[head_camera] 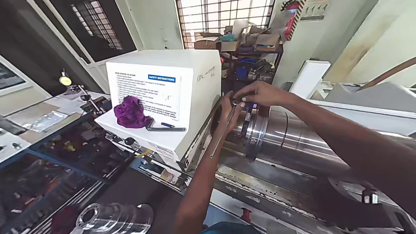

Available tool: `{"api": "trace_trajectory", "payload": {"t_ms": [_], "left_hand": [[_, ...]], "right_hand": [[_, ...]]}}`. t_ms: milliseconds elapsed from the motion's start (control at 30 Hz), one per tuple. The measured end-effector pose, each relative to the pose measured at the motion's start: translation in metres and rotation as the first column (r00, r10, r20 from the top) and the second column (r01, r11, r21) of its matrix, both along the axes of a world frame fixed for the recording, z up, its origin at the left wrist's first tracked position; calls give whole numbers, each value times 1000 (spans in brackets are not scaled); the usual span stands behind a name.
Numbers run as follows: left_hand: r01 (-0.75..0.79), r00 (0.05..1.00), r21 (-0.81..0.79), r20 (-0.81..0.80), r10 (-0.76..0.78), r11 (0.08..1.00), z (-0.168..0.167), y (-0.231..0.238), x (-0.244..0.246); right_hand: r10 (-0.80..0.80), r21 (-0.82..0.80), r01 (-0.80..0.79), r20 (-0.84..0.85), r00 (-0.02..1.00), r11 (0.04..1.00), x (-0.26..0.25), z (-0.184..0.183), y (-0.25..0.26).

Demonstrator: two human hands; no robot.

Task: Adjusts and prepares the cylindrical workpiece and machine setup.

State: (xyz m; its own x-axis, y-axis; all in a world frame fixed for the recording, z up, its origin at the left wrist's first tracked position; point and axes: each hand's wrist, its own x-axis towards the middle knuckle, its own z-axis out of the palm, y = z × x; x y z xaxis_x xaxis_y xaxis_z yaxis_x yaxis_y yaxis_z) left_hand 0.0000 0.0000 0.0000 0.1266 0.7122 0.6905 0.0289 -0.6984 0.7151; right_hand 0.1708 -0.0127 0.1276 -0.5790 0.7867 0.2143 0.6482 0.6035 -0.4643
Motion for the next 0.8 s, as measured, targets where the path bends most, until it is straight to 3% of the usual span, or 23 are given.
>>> {"api": "trace_trajectory", "payload": {"t_ms": [167, 267, 333, 400, 500, 567, 633, 733, 800], "left_hand": [[-66, 996, -94, -60, 60, 993, -2, -25, -11], [-74, 997, -176, -13, 73, 982, -11, -55, -19], [-12, 991, -255, 128, 46, 967, -19, -91, -26], [69, 918, -216, 395, 23, 974, -32, -130, -31], [35, 852, -134, 521, 41, 990, -37, -164, -40], [-59, 886, -173, 445, 132, 983, -26, -171, -43], [-211, 931, -253, 244, 273, 944, -9, -165, -44], [-460, 888, -216, -104, 448, 861, 15, -146, -42], [-515, 848, -181, -249, 468, 838, 26, -134, -37]], "right_hand": [[125, 180, -137, 80, 989, 974, -7, -12, 13], [166, 200, -197, 162, 973, 960, -6, -7, 16], [195, 242, -240, 194, 961, 940, -2, -2, 25], [174, 282, -232, 216, 961, 931, 7, -1, 35], [76, 310, -147, 229, 971, 939, 27, 6, 49], [32, 329, -105, 220, 975, 938, 40, 7, 62], [18, 323, -88, 215, 976, 942, 49, 8, 70], [-19, 292, -45, 214, 977, 955, 55, 12, 74], [-56, 322, -17, 215, 975, 947, 63, 11, 77]]}}
